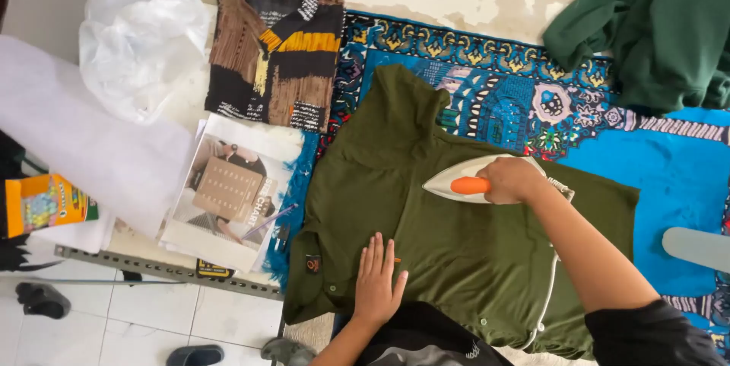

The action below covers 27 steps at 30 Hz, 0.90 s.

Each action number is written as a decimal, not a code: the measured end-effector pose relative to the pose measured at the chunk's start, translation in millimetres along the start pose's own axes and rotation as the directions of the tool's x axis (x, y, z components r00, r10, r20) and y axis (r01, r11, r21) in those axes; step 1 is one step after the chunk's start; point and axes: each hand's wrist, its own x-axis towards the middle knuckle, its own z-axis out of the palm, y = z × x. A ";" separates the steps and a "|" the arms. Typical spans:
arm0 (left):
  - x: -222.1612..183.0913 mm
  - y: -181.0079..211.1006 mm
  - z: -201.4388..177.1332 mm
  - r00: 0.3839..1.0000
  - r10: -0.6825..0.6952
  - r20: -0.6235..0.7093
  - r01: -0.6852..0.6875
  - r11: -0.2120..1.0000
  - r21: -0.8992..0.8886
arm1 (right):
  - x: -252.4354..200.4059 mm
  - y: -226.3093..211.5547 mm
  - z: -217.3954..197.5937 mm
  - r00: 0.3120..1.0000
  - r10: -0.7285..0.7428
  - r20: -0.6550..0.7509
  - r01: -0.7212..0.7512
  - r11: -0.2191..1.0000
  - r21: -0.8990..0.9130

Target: Ironing a green shirt on a patterned mat using a steam iron and a spray bottle.

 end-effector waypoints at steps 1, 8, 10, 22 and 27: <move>-2.3 -6.9 4.4 1.000 -0.010 -0.009 0.010 1.000 -0.005 | 2.5 -10.0 -3.1 1.000 -0.005 0.001 0.005 1.000 -0.013; -13.6 -41.2 24.7 0.985 0.044 -0.166 0.008 0.953 0.302 | 11.3 -65.0 -37.4 0.994 0.091 -0.063 -0.096 0.992 -0.077; -19.3 -42.2 25.7 0.980 0.053 -0.192 0.007 0.954 0.299 | 8.7 -57.2 -33.2 0.993 0.094 -0.067 -0.101 0.989 -0.110; -23.7 -39.5 30.6 0.924 0.130 -0.359 -0.020 0.956 0.293 | 32.7 -42.2 -6.7 0.976 0.023 -0.217 -0.041 0.996 -0.078; -15.8 -43.9 32.6 0.916 0.139 -0.377 -0.028 0.958 0.286 | 23.7 -18.5 -22.9 0.944 0.117 -0.308 -0.144 0.987 -0.067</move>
